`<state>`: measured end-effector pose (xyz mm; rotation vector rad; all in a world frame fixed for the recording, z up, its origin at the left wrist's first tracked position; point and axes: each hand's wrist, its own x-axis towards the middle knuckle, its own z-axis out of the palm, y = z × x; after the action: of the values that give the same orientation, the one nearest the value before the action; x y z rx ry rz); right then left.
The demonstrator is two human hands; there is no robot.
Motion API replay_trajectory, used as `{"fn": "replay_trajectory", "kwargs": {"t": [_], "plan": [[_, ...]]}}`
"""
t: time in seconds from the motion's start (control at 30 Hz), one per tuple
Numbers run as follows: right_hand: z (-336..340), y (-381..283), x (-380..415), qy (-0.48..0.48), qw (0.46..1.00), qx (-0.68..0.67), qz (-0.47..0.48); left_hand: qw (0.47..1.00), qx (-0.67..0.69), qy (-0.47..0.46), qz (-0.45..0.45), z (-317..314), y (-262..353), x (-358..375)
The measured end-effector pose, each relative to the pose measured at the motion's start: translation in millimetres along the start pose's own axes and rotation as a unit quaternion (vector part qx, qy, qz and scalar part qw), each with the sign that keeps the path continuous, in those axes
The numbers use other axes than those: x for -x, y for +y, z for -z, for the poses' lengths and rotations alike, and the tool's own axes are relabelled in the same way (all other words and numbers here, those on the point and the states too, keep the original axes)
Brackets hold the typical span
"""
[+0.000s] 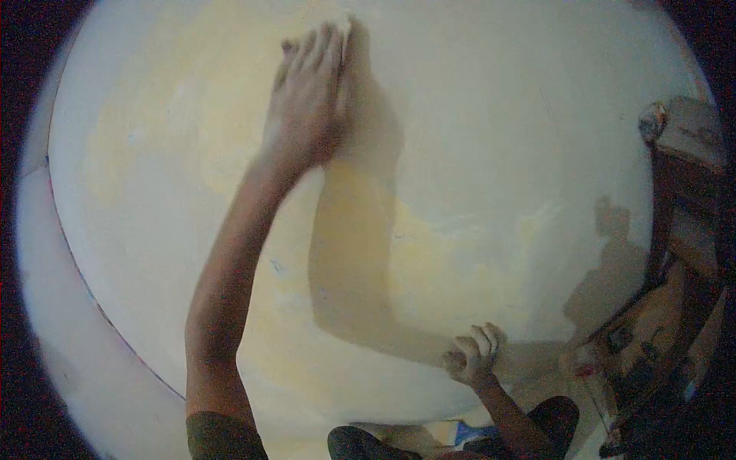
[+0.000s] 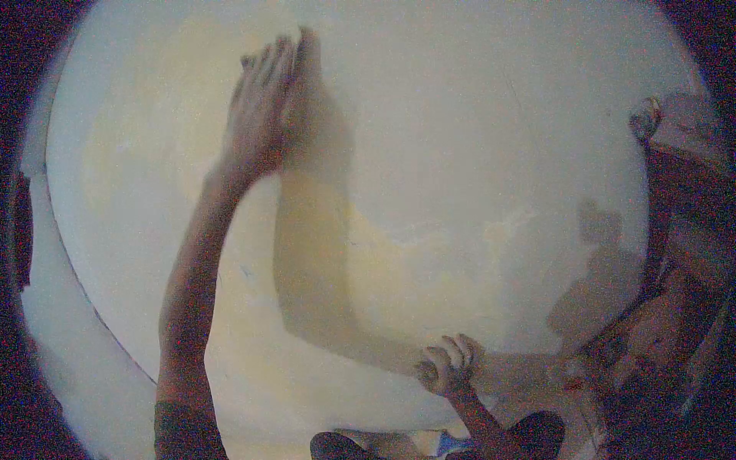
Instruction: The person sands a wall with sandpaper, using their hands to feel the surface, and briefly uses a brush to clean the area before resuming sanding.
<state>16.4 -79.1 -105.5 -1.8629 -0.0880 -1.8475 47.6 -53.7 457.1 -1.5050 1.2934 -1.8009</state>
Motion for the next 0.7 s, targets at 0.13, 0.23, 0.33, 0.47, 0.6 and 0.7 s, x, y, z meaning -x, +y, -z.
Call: {"fn": "replay_trajectory", "kwargs": {"t": [0.13, 0.23, 0.33, 0.47, 0.6, 0.7], "plan": [[-3, 12, 16, 0.012, 1.0, 0.002, -0.002, 0.999, -0.018, 0.018, 0.038, -13, -7, -9], [0, -12, 36, 0.0, 1.0, 0.009, -0.025, 0.999, 0.009, 0.027, 0.023, 11, -32, -37], [5, -1, 41, -0.017, 1.0, 0.016, -0.003, 0.999, 0.017, 0.039, -0.008, 7, -10, -3], [-1, -23, 41, -0.006, 0.999, 0.037, 0.01, 0.999, -0.001, -0.005, 0.037, 33, -9, 29], [-6, 10, 34, -0.031, 0.999, 0.041, 0.002, 0.998, 0.026, 0.024, -0.044, -8, -45, -35], [2, 14, 31, -0.016, 0.999, 0.029, 0.008, 1.0, 0.0, 0.016, -0.005, -3, 21, 18]]}}
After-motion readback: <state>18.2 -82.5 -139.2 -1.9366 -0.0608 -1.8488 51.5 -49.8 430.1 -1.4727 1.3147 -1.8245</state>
